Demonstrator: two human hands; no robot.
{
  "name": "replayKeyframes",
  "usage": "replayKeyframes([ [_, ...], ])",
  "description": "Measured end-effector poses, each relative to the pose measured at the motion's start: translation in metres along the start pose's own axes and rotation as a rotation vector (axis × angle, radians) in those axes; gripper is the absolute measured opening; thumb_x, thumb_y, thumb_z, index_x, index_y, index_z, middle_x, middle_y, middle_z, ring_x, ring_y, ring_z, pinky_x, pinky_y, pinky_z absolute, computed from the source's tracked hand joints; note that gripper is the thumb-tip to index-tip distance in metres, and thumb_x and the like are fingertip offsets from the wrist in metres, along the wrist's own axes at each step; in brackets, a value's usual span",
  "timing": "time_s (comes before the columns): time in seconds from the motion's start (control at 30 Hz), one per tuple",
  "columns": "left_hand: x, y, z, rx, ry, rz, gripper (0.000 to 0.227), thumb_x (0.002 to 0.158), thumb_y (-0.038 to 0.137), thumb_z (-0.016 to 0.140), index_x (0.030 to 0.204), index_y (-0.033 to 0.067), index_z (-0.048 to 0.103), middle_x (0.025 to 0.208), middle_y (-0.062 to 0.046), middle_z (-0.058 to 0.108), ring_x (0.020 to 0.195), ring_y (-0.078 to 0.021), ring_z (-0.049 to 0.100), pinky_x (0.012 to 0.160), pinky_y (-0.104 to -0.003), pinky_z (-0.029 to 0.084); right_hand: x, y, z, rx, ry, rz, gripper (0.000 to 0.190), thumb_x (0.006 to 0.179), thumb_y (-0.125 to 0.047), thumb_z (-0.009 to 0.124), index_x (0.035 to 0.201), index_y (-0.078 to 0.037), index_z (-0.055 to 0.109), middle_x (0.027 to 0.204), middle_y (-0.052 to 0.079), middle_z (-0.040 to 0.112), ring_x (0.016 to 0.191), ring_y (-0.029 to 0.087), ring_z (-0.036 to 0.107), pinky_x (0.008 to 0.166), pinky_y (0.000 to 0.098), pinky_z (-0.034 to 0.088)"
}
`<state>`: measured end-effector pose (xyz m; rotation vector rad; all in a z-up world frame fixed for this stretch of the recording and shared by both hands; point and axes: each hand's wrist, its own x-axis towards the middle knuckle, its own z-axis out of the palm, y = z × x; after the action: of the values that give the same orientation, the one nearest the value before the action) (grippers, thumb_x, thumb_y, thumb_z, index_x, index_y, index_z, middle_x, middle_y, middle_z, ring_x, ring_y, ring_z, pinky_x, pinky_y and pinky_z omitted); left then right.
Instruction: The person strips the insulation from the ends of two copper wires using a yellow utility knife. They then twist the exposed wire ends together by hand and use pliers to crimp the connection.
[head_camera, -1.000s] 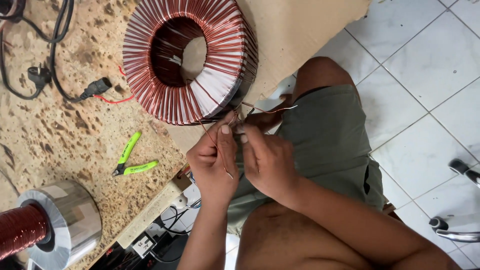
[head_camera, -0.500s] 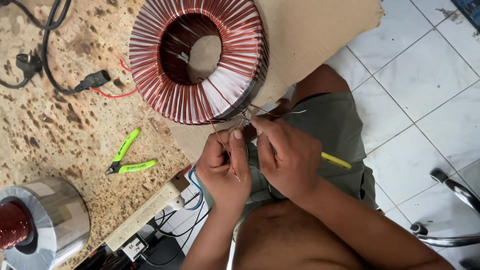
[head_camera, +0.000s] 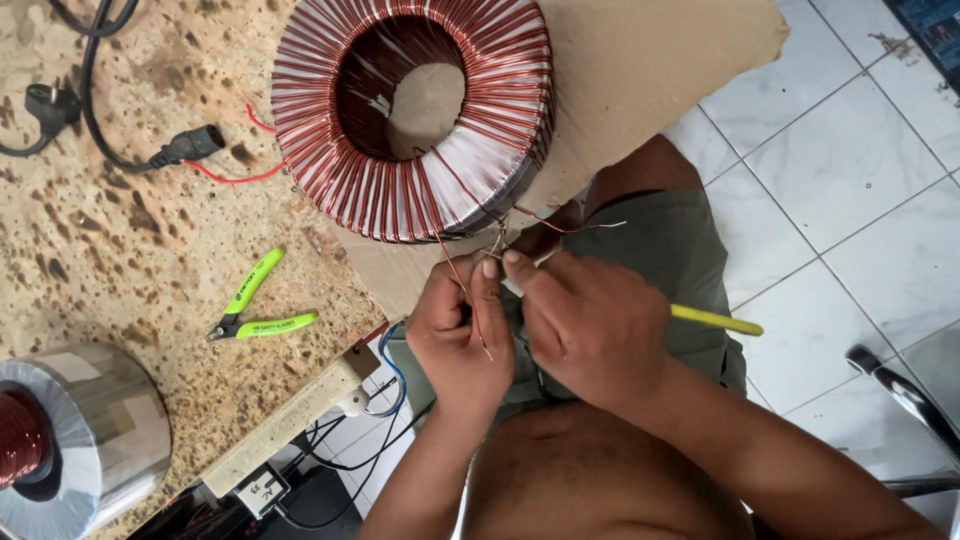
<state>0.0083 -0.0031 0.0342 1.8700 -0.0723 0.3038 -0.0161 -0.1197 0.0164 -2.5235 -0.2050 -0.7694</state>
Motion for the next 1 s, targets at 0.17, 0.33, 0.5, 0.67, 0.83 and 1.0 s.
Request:
replayKeyframes([
  [0.17,0.005,0.008,0.001,-0.003,-0.004,0.061,0.016,0.100,0.003,0.062,0.088,0.0024,0.072,0.064,-0.013,0.069,0.061,-0.0104,0.057,0.057,-0.032,0.053,0.013,0.014,-0.008,-0.073,-0.058,-0.083,0.017,0.094,-0.009,0.060,0.104,-0.015,0.073,0.068,0.001,0.047,0.051,0.023,0.051,0.046,0.0353,0.043],
  [0.33,0.004,0.006,0.000,0.011,-0.004,0.086,0.014,0.099,0.002,0.064,0.087,0.0026,0.072,0.062,-0.014,0.066,0.060,-0.0120,0.060,0.055,-0.032,0.053,0.027,0.011,-0.020,0.023,-0.105,-0.119,0.011,0.094,-0.008,0.057,0.090,-0.012,0.067,0.067,0.001,0.046,0.050,0.023,0.050,0.046,0.0352,0.040],
  [0.5,0.006,0.006,0.000,-0.050,-0.019,0.060,0.013,0.099,0.004,0.065,0.088,0.0019,0.072,0.058,-0.013,0.063,0.059,-0.0103,0.057,0.053,-0.032,0.051,0.020,0.012,-0.013,-0.052,-0.094,-0.145,0.014,0.091,-0.007,0.063,0.099,-0.014,0.072,0.068,0.001,0.048,0.051,0.022,0.053,0.047,0.0360,0.042],
  [0.67,0.001,-0.011,-0.005,-0.094,-0.038,0.016,0.015,0.100,0.004,0.063,0.092,0.0004,0.075,0.057,-0.012,0.065,0.058,-0.0079,0.052,0.053,-0.032,0.052,0.008,0.002,-0.008,0.084,-0.031,-0.072,0.018,0.093,-0.004,0.060,0.099,-0.013,0.075,0.066,0.001,0.049,0.050,0.022,0.052,0.046,0.0317,0.044],
  [0.83,-0.012,-0.023,-0.007,-0.267,-0.088,-0.074,0.024,0.107,0.006,0.052,0.109,-0.0045,0.074,0.055,-0.009,0.061,0.053,-0.0119,0.051,0.054,-0.028,0.051,-0.004,0.004,0.000,0.382,0.018,0.138,0.019,0.092,-0.003,0.066,0.103,-0.012,0.079,0.059,0.001,0.054,0.045,0.022,0.054,0.042,0.0287,0.047],
  [1.0,-0.011,-0.026,-0.005,-0.362,-0.153,-0.280,0.029,0.107,0.011,0.052,0.127,-0.0015,0.069,0.059,-0.011,0.065,0.046,-0.0108,0.051,0.043,-0.022,0.044,-0.006,0.001,0.018,0.462,0.095,0.296,0.020,0.096,0.000,0.064,0.113,-0.007,0.073,0.061,0.001,0.065,0.047,0.019,0.063,0.047,0.0291,0.054],
])
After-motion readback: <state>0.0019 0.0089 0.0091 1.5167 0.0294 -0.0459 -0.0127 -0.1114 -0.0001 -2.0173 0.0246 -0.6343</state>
